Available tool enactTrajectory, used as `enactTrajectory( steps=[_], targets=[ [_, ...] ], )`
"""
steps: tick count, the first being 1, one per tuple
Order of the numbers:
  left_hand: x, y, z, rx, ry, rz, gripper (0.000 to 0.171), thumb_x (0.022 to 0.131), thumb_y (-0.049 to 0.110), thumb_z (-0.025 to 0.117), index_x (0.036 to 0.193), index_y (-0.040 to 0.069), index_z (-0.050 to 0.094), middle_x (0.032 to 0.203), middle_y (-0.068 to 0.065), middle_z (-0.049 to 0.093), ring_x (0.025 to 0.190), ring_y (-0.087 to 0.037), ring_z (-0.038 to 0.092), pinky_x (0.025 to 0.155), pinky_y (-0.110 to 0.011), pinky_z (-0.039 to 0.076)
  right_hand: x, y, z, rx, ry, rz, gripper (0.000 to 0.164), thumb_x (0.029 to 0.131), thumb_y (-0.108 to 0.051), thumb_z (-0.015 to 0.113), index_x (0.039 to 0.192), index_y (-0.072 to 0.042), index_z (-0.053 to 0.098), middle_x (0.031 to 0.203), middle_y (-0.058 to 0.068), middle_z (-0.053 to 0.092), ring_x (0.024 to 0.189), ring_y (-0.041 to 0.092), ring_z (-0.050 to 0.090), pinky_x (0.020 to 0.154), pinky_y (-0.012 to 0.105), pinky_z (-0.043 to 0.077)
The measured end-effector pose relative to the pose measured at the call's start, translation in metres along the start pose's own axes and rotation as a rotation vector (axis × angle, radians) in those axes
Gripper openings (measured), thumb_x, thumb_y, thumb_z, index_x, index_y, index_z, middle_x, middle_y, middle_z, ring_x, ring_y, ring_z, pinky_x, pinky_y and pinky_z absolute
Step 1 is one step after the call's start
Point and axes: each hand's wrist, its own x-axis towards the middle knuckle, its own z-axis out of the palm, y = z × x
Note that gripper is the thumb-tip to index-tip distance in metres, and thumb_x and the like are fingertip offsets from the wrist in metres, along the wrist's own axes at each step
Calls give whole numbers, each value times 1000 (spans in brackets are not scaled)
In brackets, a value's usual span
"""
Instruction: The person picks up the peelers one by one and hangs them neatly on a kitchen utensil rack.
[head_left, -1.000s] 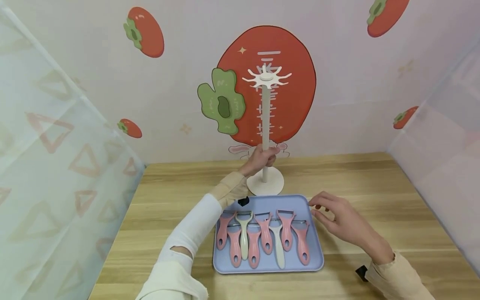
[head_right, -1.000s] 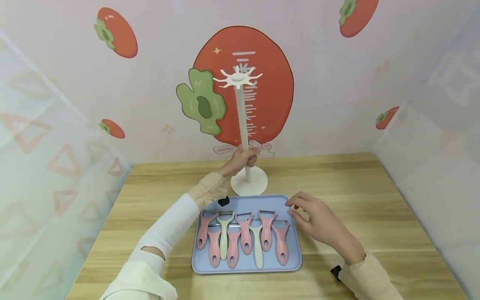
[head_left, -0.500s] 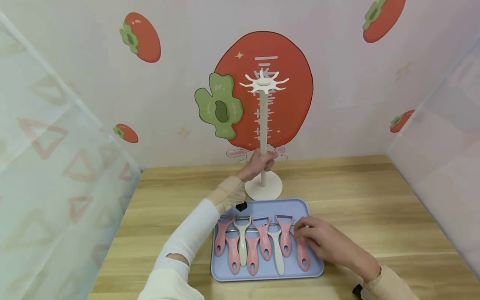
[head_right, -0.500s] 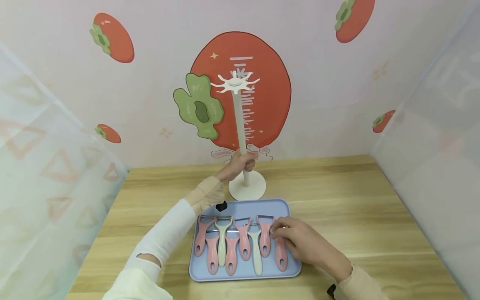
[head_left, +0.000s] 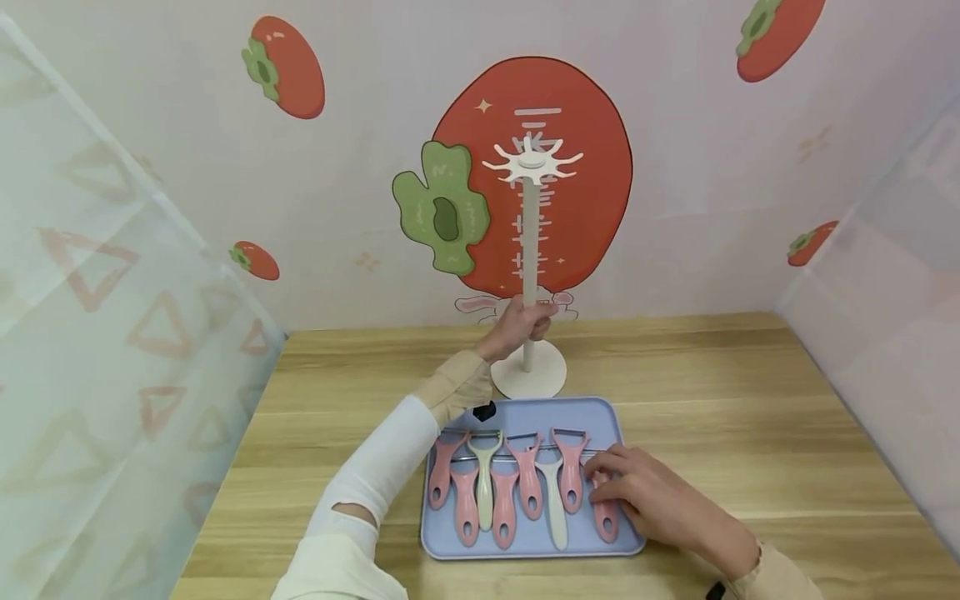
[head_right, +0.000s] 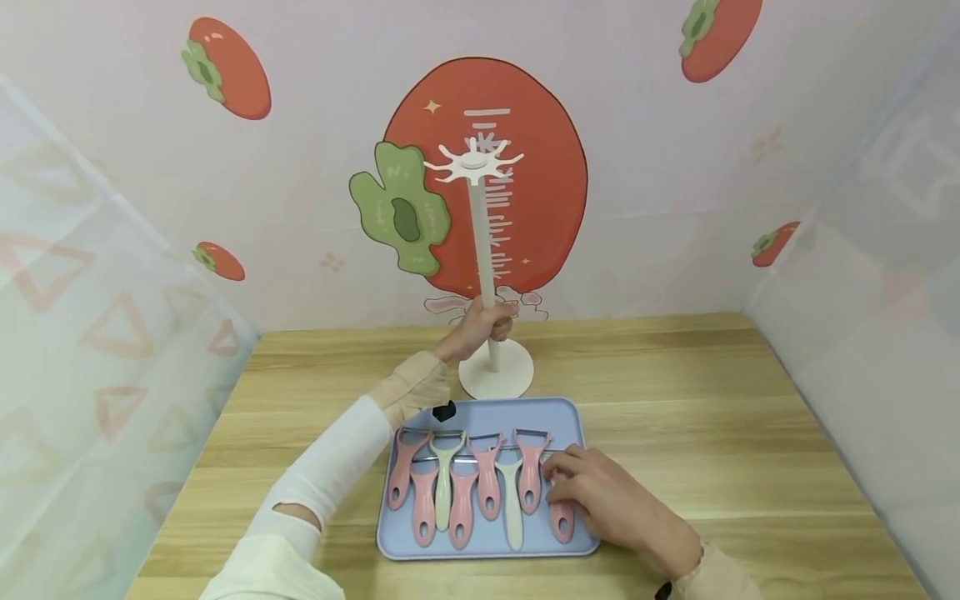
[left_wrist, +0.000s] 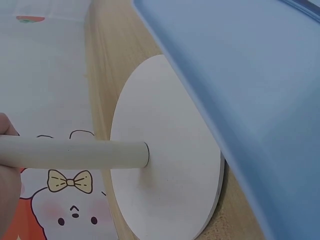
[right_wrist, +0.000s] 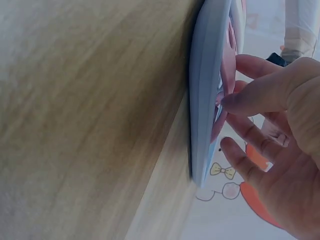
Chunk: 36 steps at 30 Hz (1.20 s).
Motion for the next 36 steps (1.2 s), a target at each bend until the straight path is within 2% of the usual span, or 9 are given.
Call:
enactTrajectory(
  steps=[6, 13, 18, 23, 30, 36],
  targets=[
    [1, 3, 3, -1, 6, -3, 46, 104, 8, 50, 59, 5, 38, 49, 2, 30, 46, -14, 27, 49, -28, 23, 0, -1, 1, -49, -19, -12, 29, 80, 4, 76, 91, -23, 81, 112, -6, 72, 105, 18, 64, 89, 47, 52],
    [1, 2, 4, 17, 24, 9, 44, 103, 9, 50, 61, 7, 38, 50, 2, 31, 46, -14, 27, 49, -28, 23, 1, 3, 3, -79, 10, -77, 29, 75, 6, 78, 87, -21, 79, 106, -4, 73, 97, 16, 64, 83, 41, 56],
    [5, 0, 0, 18, 21, 7, 46, 102, 10, 52, 59, 9, 38, 50, 1, 29, 46, -16, 27, 50, -30, 24, 5, 3, -3, -52, 11, -78, 26, 78, 4, 78, 88, -20, 79, 107, -3, 71, 98, 16, 63, 85, 41, 56],
    [10, 3, -2, 25, 17, 11, 47, 103, 12, 52, 59, 9, 37, 49, 1, 28, 46, -15, 25, 51, -29, 23, 8, 4, -14, -16, 47, -66, 29, 77, 8, 77, 90, -18, 78, 109, -2, 70, 97, 17, 62, 83, 41, 56],
    [10, 8, -2, 44, 18, 8, 46, 103, 12, 51, 60, 8, 37, 49, 1, 27, 46, -15, 23, 50, -30, 21, 10, 8, -31, -53, 83, -17, 34, 72, 4, 85, 97, -17, 78, 109, -5, 70, 97, 15, 65, 80, 38, 58],
    [5, 3, -2, 26, 23, -14, 48, 102, 13, 52, 57, 9, 36, 49, 1, 27, 47, -14, 23, 51, -29, 21, 17, 13, -51, -21, 157, 23, 36, 70, -4, 90, 102, -17, 78, 105, -10, 71, 94, 7, 65, 77, 23, 55]
  ],
)
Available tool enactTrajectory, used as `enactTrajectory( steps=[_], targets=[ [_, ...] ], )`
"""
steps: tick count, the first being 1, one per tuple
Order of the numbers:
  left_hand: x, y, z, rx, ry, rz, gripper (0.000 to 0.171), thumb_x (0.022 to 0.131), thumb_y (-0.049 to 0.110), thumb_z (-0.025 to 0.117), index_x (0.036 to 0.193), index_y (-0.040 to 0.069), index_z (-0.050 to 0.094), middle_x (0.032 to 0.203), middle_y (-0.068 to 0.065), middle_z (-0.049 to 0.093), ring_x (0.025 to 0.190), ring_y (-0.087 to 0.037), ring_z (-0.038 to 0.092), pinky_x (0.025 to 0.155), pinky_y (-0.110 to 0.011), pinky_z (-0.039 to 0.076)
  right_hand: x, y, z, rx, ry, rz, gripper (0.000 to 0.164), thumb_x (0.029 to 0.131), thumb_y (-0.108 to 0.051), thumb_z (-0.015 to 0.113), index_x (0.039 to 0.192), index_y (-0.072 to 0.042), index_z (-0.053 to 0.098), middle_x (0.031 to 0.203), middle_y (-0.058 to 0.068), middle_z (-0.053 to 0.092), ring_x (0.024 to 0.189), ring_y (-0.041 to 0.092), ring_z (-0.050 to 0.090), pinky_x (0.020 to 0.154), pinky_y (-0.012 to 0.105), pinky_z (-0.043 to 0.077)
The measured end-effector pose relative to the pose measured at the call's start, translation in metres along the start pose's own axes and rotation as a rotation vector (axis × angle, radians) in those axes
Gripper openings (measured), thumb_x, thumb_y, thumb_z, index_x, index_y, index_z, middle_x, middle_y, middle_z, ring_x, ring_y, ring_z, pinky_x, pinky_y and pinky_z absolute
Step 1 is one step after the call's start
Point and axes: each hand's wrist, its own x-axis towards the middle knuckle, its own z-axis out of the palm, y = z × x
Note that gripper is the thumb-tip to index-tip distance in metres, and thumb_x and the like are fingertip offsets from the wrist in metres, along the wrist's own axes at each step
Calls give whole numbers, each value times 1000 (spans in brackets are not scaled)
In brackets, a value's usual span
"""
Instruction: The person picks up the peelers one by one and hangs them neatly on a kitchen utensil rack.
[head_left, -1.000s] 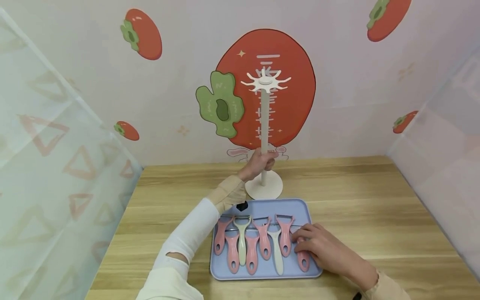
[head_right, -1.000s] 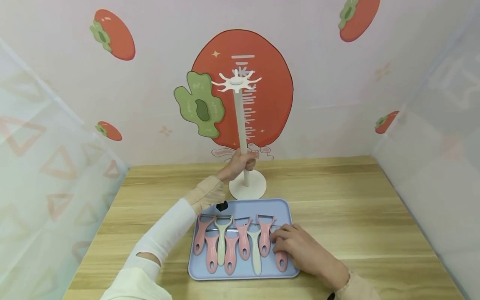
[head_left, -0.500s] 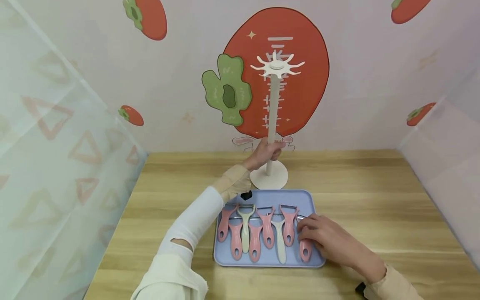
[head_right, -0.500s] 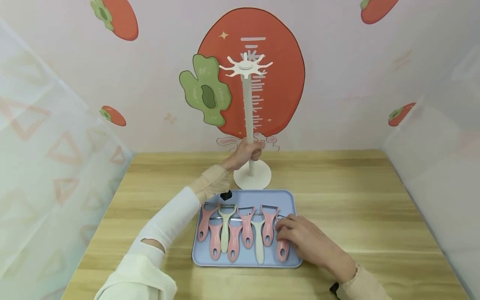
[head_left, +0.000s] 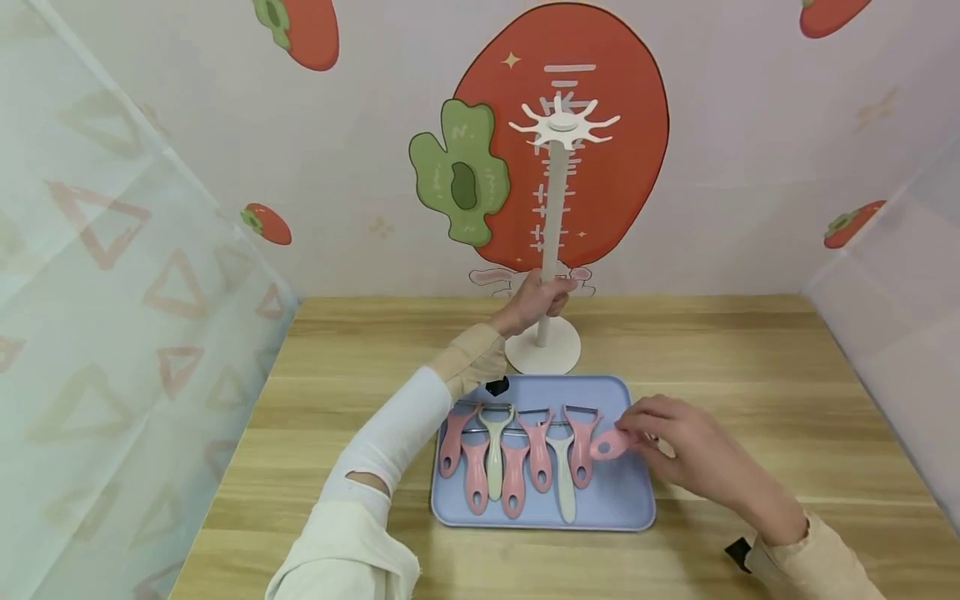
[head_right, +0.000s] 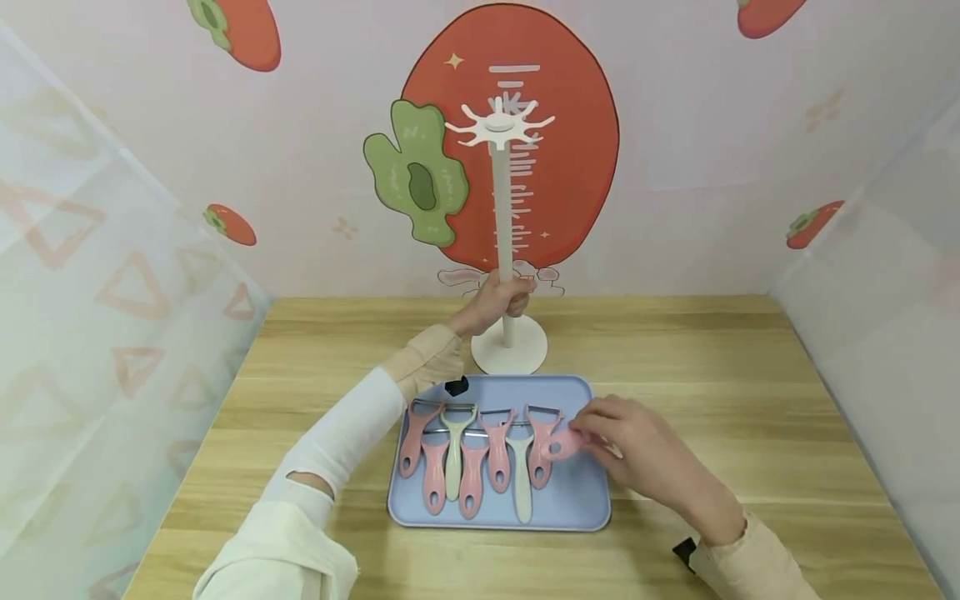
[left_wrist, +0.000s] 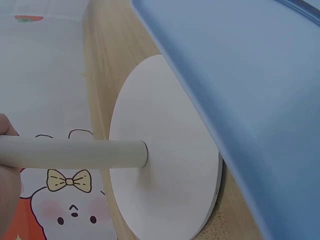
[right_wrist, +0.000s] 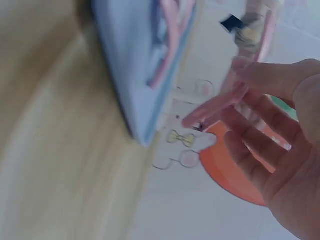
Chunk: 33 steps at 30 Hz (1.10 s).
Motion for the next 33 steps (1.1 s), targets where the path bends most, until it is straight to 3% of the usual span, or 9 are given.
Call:
enactTrajectory(
  steps=[4, 9, 12, 15, 17, 19, 22, 27, 33],
  targets=[
    [1, -2, 2, -16, 4, 14, 49, 102, 10, 53, 56, 9, 36, 49, 1, 26, 46, -14, 23, 51, -29, 21, 9, 8, -16, 79, 95, 7, 44, 68, 0, 90, 106, -16, 78, 105, -9, 72, 95, 7, 64, 85, 13, 50],
    [2, -2, 2, -11, -5, 27, 49, 102, 12, 53, 57, 10, 35, 50, 0, 25, 46, -15, 22, 52, -29, 21, 26, 16, -39, 196, 208, -21, 61, 58, 13, 90, 114, -6, 76, 99, -2, 73, 87, 8, 66, 88, 11, 50],
    [2, -3, 2, -15, -12, 20, 50, 103, 13, 52, 56, 10, 35, 49, 0, 25, 47, -15, 21, 52, -30, 21, 38, 18, -52, 224, 277, -50, 57, 59, 14, 90, 114, 3, 76, 98, 8, 77, 89, 6, 70, 88, 14, 53],
    [1, -3, 2, -18, -9, 19, 49, 103, 14, 53, 57, 9, 36, 49, 0, 26, 47, -15, 22, 52, -30, 21, 51, 17, -64, 227, 344, -75, 42, 73, 0, 89, 111, 8, 76, 98, 16, 77, 93, 3, 72, 86, 16, 56],
    [0, -2, 2, -11, -6, 27, 49, 103, 15, 53, 57, 9, 36, 49, 1, 26, 46, -15, 22, 51, -29, 21, 59, 14, -70, 232, 388, -80, 38, 75, -2, 88, 109, 10, 76, 99, 19, 77, 95, 3, 73, 84, 16, 56],
    [-1, -1, 3, -10, -3, 29, 48, 103, 14, 52, 58, 10, 36, 49, 1, 27, 46, -14, 23, 51, -29, 21, 65, 12, -76, 233, 429, -79, 37, 74, 0, 88, 108, 10, 77, 99, 21, 77, 94, 3, 73, 84, 16, 56],
    [-1, -1, 4, -19, -3, 28, 48, 103, 11, 51, 57, 11, 36, 49, 2, 27, 46, -14, 23, 51, -29, 21, 72, 11, -81, 237, 477, -71, 46, 62, 16, 88, 106, 10, 77, 97, 21, 77, 88, 5, 74, 82, 16, 56],
    [0, -1, 4, -21, 1, 25, 48, 103, 10, 51, 57, 11, 35, 49, 2, 27, 46, -14, 23, 51, -28, 20, 80, 14, -86, 245, 531, -60, 44, 63, 16, 87, 106, 10, 78, 88, 18, 76, 83, 3, 73, 80, 15, 56],
    [-1, -2, 3, -13, 2, 21, 42, 103, 10, 50, 63, 8, 37, 51, 1, 28, 46, -16, 24, 51, -29, 22, 92, 18, -90, 479, 573, -56, 39, 69, 25, 78, 107, 20, 73, 91, 22, 75, 87, 11, 75, 82, 19, 58]
  ],
)
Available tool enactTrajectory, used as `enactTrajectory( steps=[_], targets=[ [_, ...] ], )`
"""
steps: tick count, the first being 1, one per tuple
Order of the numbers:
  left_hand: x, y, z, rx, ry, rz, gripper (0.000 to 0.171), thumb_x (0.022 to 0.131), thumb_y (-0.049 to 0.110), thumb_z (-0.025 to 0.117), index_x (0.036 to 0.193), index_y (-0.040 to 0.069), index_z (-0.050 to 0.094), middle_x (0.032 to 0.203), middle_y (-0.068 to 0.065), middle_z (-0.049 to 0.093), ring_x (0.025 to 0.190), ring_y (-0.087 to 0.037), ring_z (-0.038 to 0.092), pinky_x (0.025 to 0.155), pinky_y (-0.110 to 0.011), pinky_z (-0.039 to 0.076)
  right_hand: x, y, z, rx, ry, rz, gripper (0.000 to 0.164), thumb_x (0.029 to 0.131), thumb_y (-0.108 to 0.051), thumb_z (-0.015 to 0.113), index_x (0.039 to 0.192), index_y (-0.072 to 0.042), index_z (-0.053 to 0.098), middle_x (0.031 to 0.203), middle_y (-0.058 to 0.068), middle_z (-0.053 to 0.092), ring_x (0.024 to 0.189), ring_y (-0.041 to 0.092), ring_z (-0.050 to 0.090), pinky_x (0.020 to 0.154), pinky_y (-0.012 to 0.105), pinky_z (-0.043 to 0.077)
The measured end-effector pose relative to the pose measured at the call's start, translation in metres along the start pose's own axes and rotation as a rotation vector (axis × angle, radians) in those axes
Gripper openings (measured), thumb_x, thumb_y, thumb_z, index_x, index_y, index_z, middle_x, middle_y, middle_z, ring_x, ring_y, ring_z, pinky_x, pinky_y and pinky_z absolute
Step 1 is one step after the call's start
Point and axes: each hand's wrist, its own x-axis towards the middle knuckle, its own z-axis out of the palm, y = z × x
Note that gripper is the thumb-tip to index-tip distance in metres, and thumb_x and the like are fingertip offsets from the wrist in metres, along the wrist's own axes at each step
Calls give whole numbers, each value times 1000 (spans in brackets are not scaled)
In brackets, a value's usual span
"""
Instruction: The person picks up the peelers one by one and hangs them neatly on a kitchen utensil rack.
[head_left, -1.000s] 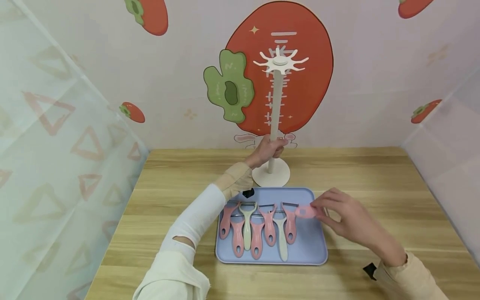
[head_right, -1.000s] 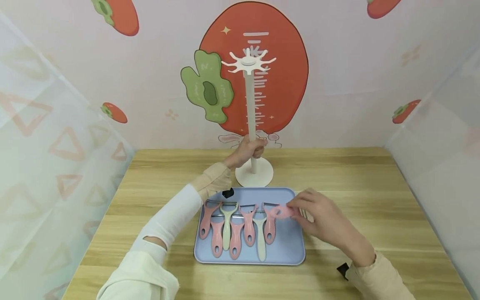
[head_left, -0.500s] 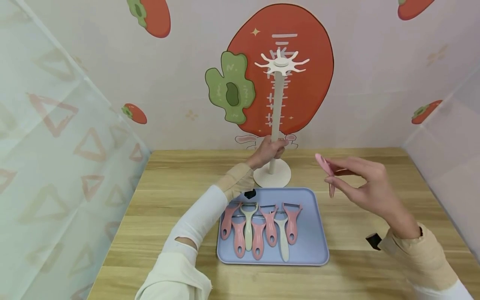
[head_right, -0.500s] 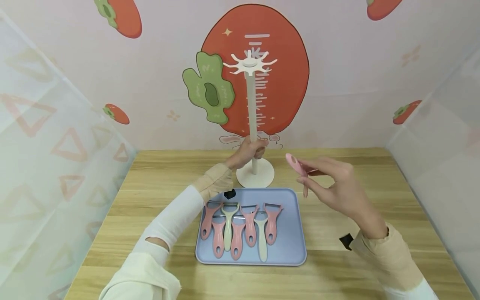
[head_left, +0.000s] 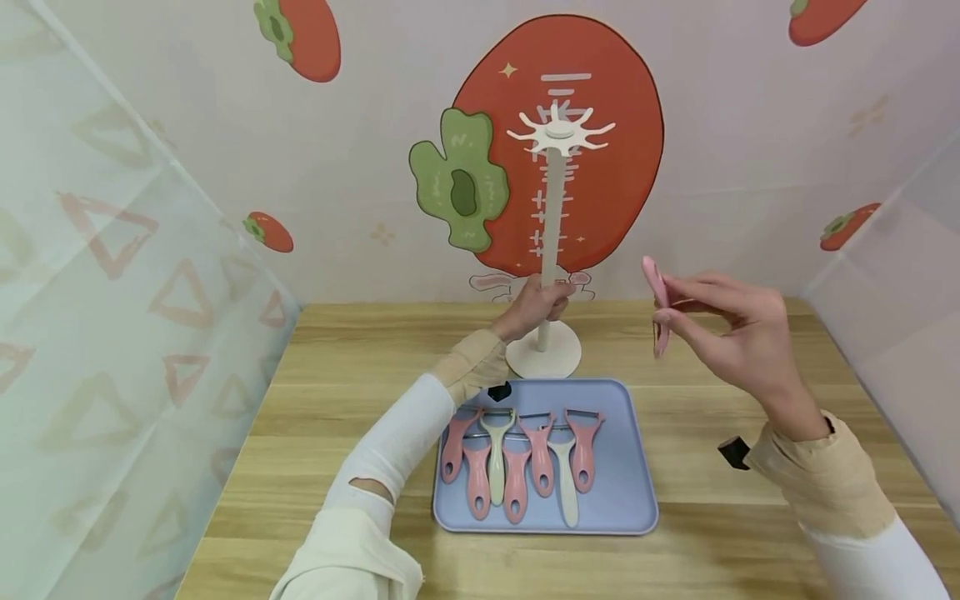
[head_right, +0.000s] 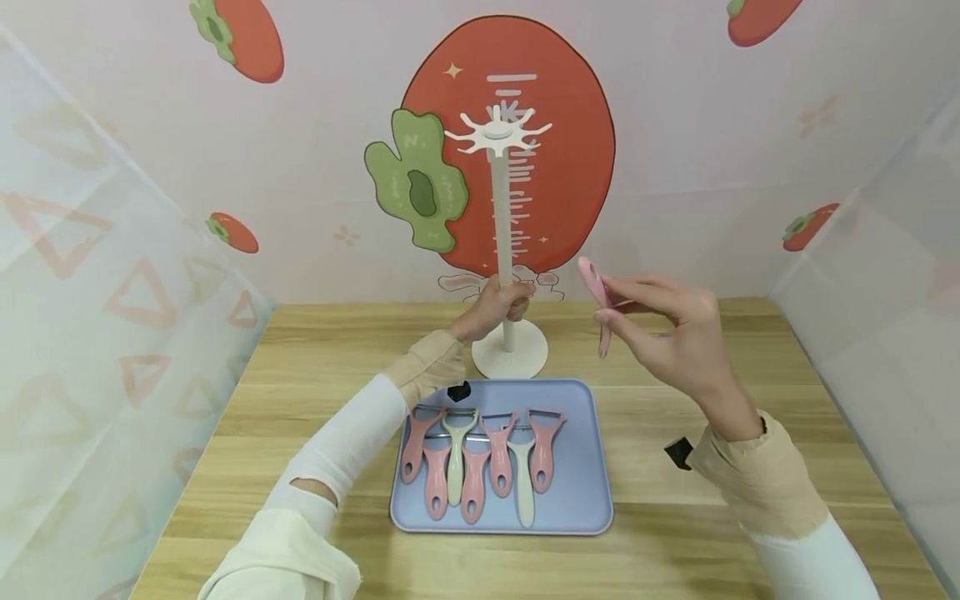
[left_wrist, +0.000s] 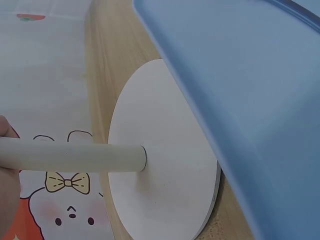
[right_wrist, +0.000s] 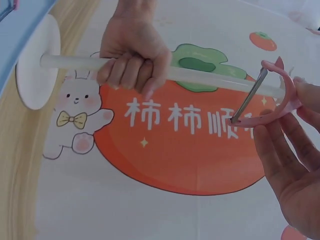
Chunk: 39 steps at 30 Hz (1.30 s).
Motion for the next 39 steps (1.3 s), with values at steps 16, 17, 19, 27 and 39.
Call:
enactTrajectory(
  steps=[16, 17, 19, 27, 39],
  targets=[
    [-2, -3, 0, -26, 15, 6, 42, 103, 11, 50, 62, 8, 39, 51, 2, 30, 46, -13, 25, 50, -28, 22, 34, 18, 4, 154, 132, 184, 35, 78, 23, 72, 113, 18, 72, 96, 25, 76, 87, 20, 77, 86, 26, 58],
    [-2, -2, 0, -22, 14, 8, 42, 103, 11, 50, 63, 8, 39, 51, 2, 30, 46, -13, 25, 50, -28, 22, 35, 20, 4, 143, 134, 190, 35, 78, 23, 72, 113, 17, 72, 96, 25, 76, 87, 20, 77, 86, 26, 58],
    [-1, -2, -1, -14, 16, 7, 40, 103, 11, 49, 65, 7, 39, 51, 2, 30, 46, -13, 26, 50, -28, 22, 38, 24, 4, 130, 139, 203, 34, 79, 21, 73, 112, 16, 73, 97, 24, 77, 88, 19, 77, 87, 25, 58],
    [-2, -1, 0, -14, 21, -8, 36, 104, 10, 47, 69, 5, 39, 53, 2, 30, 48, -14, 25, 50, -28, 22, 48, 34, 7, 171, 190, 237, 34, 79, 18, 75, 113, 14, 74, 97, 15, 79, 90, 19, 77, 85, 24, 58],
    [-2, -1, 2, -5, 0, 35, 36, 102, 11, 49, 68, 8, 40, 52, 2, 28, 46, -15, 24, 49, -29, 21, 62, 23, 17, 163, 259, 194, 35, 79, 14, 78, 113, 15, 72, 94, 11, 78, 83, 18, 74, 77, 22, 60]
  ],
)
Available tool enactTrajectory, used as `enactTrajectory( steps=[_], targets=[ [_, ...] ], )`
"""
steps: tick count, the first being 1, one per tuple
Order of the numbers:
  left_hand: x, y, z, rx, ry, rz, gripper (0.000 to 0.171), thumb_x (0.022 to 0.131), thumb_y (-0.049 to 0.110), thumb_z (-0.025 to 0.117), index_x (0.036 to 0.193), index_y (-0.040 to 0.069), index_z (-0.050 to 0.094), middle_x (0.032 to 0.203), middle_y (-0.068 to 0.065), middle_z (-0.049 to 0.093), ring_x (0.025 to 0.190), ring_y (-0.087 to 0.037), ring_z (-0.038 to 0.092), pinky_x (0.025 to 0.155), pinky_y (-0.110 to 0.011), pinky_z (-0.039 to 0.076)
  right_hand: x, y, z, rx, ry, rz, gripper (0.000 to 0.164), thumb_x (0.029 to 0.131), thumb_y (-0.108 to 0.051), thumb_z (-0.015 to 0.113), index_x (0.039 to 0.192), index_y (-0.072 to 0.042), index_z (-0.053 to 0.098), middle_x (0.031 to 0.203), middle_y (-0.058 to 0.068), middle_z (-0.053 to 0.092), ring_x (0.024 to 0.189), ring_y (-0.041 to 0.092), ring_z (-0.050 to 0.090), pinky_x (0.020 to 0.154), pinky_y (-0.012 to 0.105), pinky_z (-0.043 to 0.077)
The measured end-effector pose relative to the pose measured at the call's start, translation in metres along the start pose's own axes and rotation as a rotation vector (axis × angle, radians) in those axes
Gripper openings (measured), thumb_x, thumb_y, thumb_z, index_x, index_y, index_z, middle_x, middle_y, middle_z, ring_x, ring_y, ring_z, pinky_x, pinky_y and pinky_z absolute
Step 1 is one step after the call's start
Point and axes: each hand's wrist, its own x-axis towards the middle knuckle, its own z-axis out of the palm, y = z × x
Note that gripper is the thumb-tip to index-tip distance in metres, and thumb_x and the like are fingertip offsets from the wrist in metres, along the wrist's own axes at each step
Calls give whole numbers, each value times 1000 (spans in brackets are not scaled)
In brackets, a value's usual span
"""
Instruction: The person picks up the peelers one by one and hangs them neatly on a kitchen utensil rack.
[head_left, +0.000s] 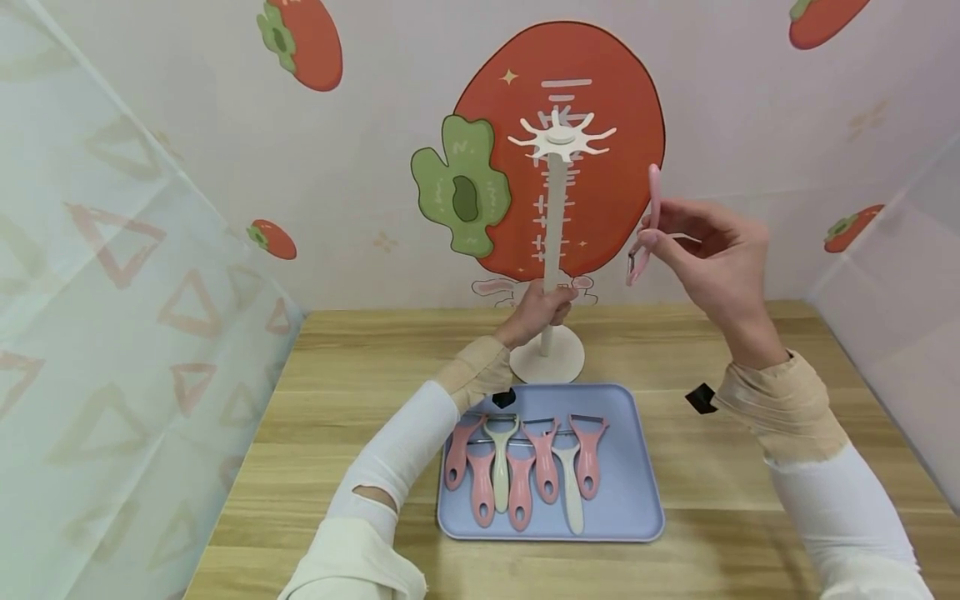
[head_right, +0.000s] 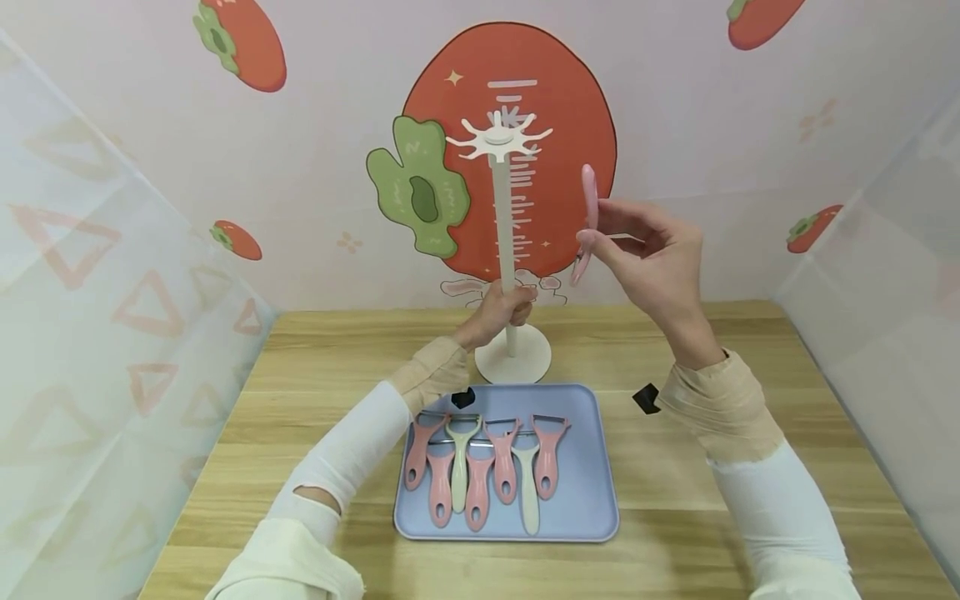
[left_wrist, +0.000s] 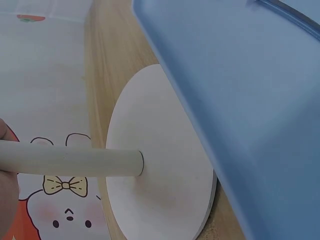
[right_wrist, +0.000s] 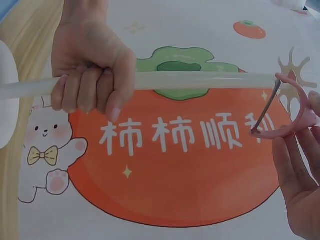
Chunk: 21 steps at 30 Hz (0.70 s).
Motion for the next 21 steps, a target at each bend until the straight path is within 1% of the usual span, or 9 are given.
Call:
enactTrajectory(
  steps=[2, 4, 7, 9, 11, 14, 17, 19, 21],
  targets=[
    [0, 0, 0, -3, 0, 3, 36, 102, 10, 49, 67, 7, 39, 52, 2, 29, 46, -15, 24, 49, -29, 21, 2, 2, 1, 2, 10, -19, 36, 77, 15, 79, 113, 15, 73, 94, 12, 78, 82, 19, 74, 76, 23, 60],
    [0, 0, -1, -2, 1, 0, 32, 103, 11, 49, 72, 7, 42, 52, 2, 29, 46, -14, 25, 49, -28, 22, 4, 4, 2, 1, 19, -34, 37, 76, 15, 80, 112, 15, 73, 95, 13, 78, 83, 20, 75, 75, 23, 60],
    [0, -1, -2, 5, -2, 3, 27, 103, 13, 49, 81, -2, 44, 52, 3, 29, 46, -14, 25, 49, -28, 22, 6, 1, 7, -16, 35, -48, 38, 74, 15, 81, 111, 13, 74, 96, 12, 79, 85, 20, 75, 74, 23, 60],
    [0, -1, -2, 7, -4, 10, 26, 103, 13, 49, 89, -8, 43, 52, 3, 29, 45, -15, 24, 49, -28, 21, 8, -4, 11, -8, 42, -51, 38, 74, 15, 82, 111, 13, 74, 95, 12, 78, 85, 20, 75, 74, 23, 60],
    [1, -1, -3, 10, -5, 16, 29, 103, 14, 49, 89, -10, 41, 52, 3, 29, 46, -14, 24, 49, -28, 21, 9, -11, 17, 2, 45, -57, 38, 74, 15, 81, 110, 15, 73, 95, 12, 78, 85, 20, 75, 74, 23, 60],
    [1, -1, -3, -3, -5, 14, 28, 103, 12, 49, 82, -5, 42, 51, 3, 28, 46, -14, 23, 49, -28, 21, 10, -19, 24, 14, 50, -70, 37, 74, 14, 81, 109, 17, 72, 94, 11, 78, 83, 20, 75, 74, 24, 60],
    [1, -2, -3, -15, -6, 7, 34, 103, 11, 50, 72, 3, 40, 51, 2, 28, 46, -14, 23, 49, -28, 21, 12, -20, 28, -8, 54, -83, 38, 74, 13, 82, 110, 16, 72, 94, 9, 78, 83, 19, 74, 74, 23, 60],
    [1, -2, -2, -24, -7, 5, 33, 103, 9, 50, 72, 5, 41, 51, 2, 28, 46, -14, 23, 49, -28, 21, 14, -16, 28, -23, 59, -88, 39, 73, 13, 83, 111, 14, 73, 94, 9, 78, 83, 20, 74, 74, 23, 59],
    [1, -3, -1, -27, -7, 3, 26, 104, 9, 50, 78, 5, 46, 52, 2, 29, 46, -14, 23, 49, -28, 21, 16, -11, 28, -45, 62, -93, 40, 73, 12, 84, 111, 12, 74, 94, 9, 78, 83, 21, 74, 75, 23, 59]
  ],
)
